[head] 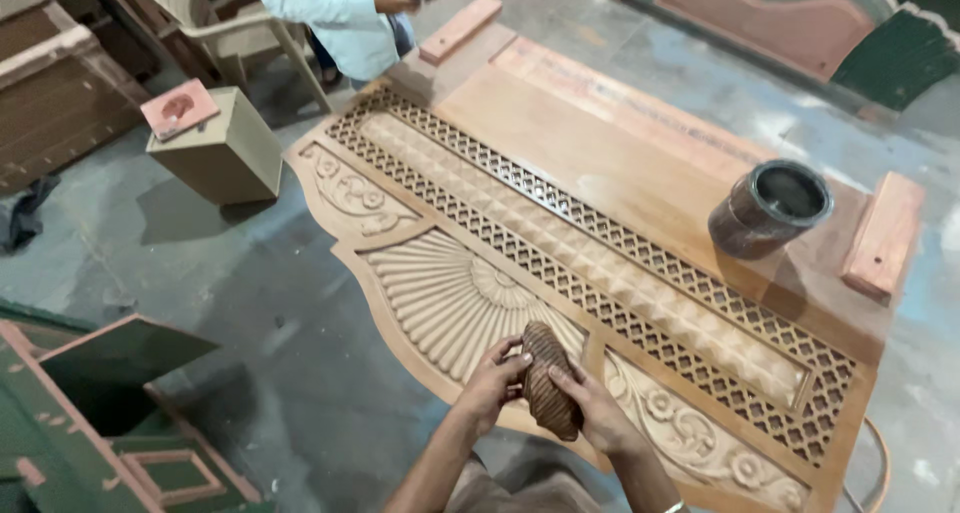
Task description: The person applies a liquid finish to a large, intricately carved wooden panel using a cloth. They repeatedly dip the cloth into a container and wipe the surface, covering both the flat areas and the detailed carved patterns.
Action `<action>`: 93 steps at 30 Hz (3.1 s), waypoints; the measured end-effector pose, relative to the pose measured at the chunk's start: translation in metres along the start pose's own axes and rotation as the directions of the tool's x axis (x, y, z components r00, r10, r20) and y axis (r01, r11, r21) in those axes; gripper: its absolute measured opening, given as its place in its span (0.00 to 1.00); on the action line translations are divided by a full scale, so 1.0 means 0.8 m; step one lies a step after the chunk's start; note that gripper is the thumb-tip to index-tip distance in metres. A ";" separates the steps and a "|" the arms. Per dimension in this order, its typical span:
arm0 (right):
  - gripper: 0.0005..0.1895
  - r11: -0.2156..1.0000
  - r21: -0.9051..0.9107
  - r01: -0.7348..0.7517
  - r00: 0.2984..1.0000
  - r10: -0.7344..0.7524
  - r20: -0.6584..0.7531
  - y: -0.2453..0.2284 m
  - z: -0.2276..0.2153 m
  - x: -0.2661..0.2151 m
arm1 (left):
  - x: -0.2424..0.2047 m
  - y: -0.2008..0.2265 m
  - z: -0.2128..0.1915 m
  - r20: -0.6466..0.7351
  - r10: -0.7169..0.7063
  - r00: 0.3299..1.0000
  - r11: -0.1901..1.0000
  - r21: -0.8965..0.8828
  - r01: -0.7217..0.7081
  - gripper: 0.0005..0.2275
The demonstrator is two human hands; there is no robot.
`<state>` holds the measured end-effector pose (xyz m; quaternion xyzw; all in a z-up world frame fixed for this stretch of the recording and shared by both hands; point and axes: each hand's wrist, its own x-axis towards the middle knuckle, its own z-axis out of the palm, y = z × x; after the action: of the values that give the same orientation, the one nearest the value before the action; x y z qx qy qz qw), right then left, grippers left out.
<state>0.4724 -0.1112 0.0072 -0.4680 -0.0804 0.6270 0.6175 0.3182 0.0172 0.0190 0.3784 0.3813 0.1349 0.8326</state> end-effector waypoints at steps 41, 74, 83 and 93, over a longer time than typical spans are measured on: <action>0.28 0.993 0.056 0.103 0.963 -0.085 -0.257 0.010 -0.019 0.062 | 0.084 -0.015 -0.024 -0.065 -0.065 0.996 0.998 -0.021 0.064 0.30; 0.26 0.938 -0.117 0.327 0.683 -0.320 -0.657 -0.184 -0.268 -0.065 | 0.327 -0.153 0.143 0.169 0.181 0.969 0.886 0.400 -0.235 0.19; 0.21 0.844 -0.418 0.337 0.773 -0.501 -0.388 -0.427 -0.408 -0.015 | 0.456 -0.160 0.232 0.251 0.571 0.781 0.004 0.951 -0.308 0.27; 0.11 -0.338 -0.941 0.016 0.804 -0.555 0.213 -0.541 -0.447 0.160 | 0.534 -0.132 0.282 0.378 0.329 0.865 -0.137 0.926 -0.353 0.30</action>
<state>1.0461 -0.0763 0.0419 -0.8237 -0.5445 0.0395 0.1530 0.7648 0.0462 -0.1902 0.9381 0.2408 0.0314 0.2471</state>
